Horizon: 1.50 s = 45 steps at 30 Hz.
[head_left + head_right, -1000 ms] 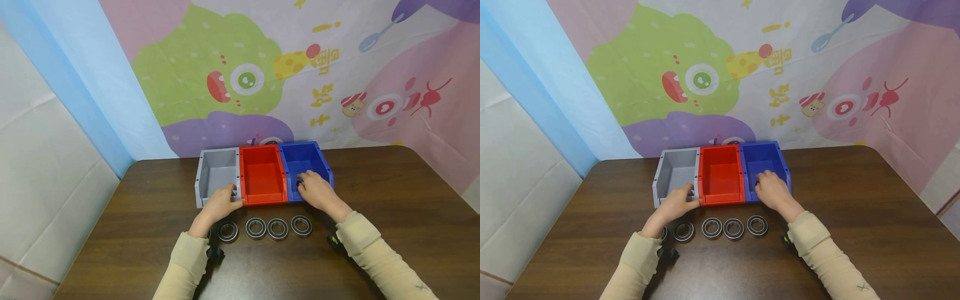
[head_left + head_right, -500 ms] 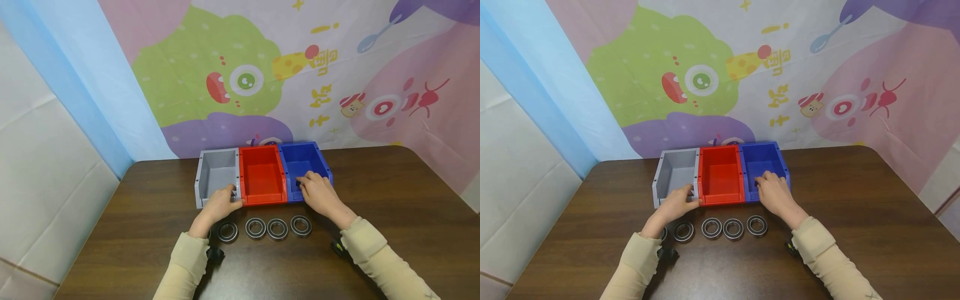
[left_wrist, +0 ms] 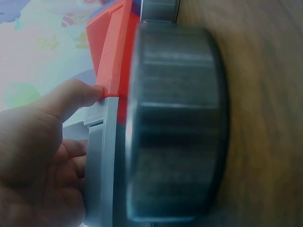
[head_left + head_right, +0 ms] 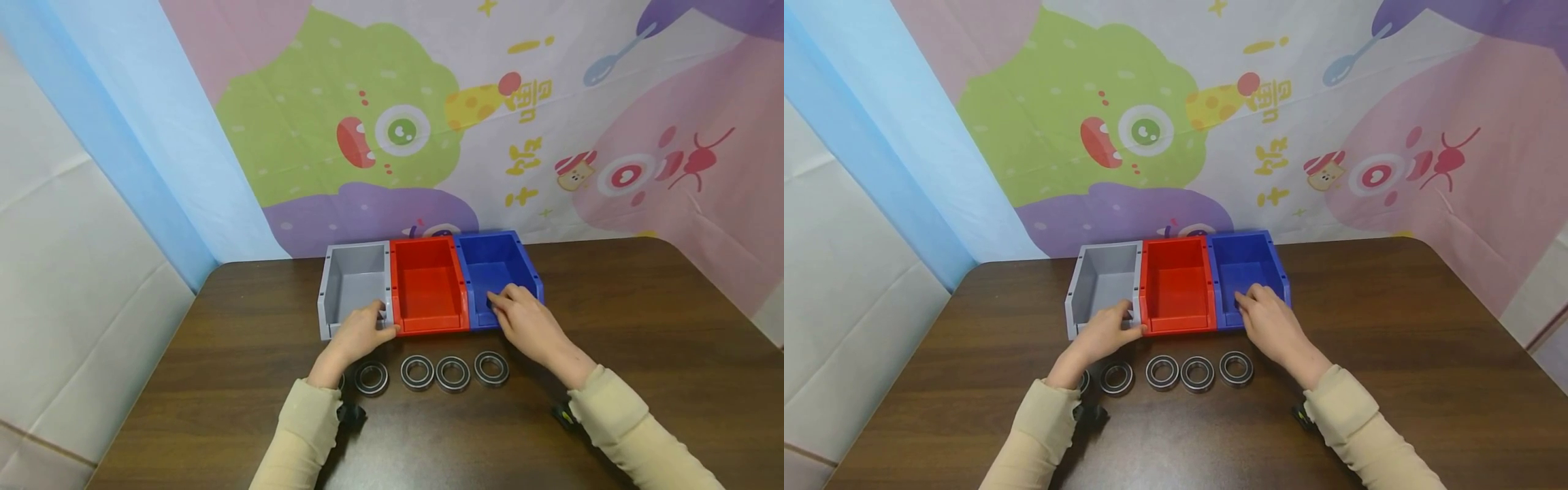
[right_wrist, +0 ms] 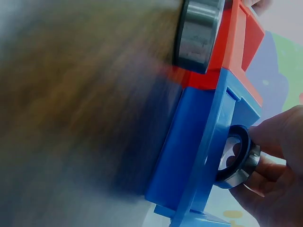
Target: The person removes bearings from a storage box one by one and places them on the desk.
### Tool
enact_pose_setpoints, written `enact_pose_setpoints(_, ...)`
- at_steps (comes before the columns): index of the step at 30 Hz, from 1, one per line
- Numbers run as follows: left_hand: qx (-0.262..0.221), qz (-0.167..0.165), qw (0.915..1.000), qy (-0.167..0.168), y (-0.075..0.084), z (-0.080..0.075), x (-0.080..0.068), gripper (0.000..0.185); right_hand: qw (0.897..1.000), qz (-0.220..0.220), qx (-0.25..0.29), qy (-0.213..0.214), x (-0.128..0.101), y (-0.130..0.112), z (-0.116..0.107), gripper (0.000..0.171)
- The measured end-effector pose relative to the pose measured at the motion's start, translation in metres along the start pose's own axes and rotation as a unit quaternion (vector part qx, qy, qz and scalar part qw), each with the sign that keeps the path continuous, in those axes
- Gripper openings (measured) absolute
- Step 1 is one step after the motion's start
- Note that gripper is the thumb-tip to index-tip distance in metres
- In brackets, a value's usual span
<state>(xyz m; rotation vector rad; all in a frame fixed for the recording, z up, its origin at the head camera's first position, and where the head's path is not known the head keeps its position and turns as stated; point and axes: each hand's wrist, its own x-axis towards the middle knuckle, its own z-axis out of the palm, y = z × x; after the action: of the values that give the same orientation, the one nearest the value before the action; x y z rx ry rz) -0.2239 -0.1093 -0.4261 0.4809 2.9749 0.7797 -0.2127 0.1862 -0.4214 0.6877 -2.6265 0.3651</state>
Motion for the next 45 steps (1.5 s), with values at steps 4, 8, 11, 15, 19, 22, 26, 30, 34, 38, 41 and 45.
enact_pose_setpoints(4, -0.001, -0.002, 1.0, 0.0, 0.0, 0.001, 0.0, 0.042, 1.0, -0.015, -0.01, 0.008, -0.004, -0.002, -0.003, 0.029)
enact_pose_setpoints(8, 0.0, -0.001, 1.0, 0.001, 0.0, 0.001, 0.0, 0.043, 0.999, -0.036, -0.015, 0.022, -0.007, -0.003, -0.006, 0.029)
enact_pose_setpoints(11, 0.003, -0.001, 1.0, 0.002, 0.0, 0.001, 0.0, 0.044, 0.998, -0.053, -0.022, 0.03, -0.009, -0.004, -0.008, 0.029)
enact_pose_setpoints(15, 0.007, -0.001, 1.0, 0.001, 0.001, 0.0, 0.0, 0.045, 0.996, -0.071, -0.028, 0.039, -0.012, -0.005, -0.011, 0.027)
enact_pose_setpoints(19, 0.007, -0.001, 1.0, 0.001, 0.002, -0.001, 0.0, 0.045, 0.996, -0.077, -0.029, 0.045, -0.015, -0.005, -0.014, 0.026)
enact_pose_setpoints(22, 0.008, 0.0, 1.0, 0.002, 0.002, -0.001, 0.001, 0.045, 0.996, -0.071, -0.028, 0.041, -0.018, -0.006, -0.016, 0.024)
enact_pose_setpoints(26, 0.01, 0.002, 0.9999, 0.003, 0.001, 0.0, 0.001, 0.045, 0.998, -0.057, -0.021, 0.035, -0.022, -0.007, -0.019, 0.021)
enact_pose_setpoints(30, 0.011, 0.004, 0.9999, 0.004, 0.0, 0.0, 0.001, 0.045, 0.998, -0.055, -0.018, 0.028, -0.026, -0.008, -0.02, 0.019)
enact_pose_setpoints(34, 0.012, 0.002, 0.9999, 0.003, 0.0, 0.0, 0.0, 0.045, 0.998, -0.054, -0.019, 0.018, -0.032, -0.009, -0.019, 0.018)
enact_pose_setpoints(38, 0.013, 0.002, 0.9999, 0.004, 0.001, 0.0, 0.0, 0.045, 0.998, -0.055, -0.02, 0.012, -0.037, -0.009, -0.018, 0.018)
enact_pose_setpoints(41, 0.013, 0.003, 0.9999, 0.006, 0.001, 0.001, 0.0, 0.045, 0.998, -0.054, -0.02, 0.005, -0.04, -0.01, -0.019, 0.019)
enact_pose_setpoints(45, 0.01, 0.006, 0.9999, 0.005, 0.0, 0.001, 0.0, 0.044, 0.999, -0.042, -0.022, -0.014, -0.042, -0.011, -0.019, 0.018)
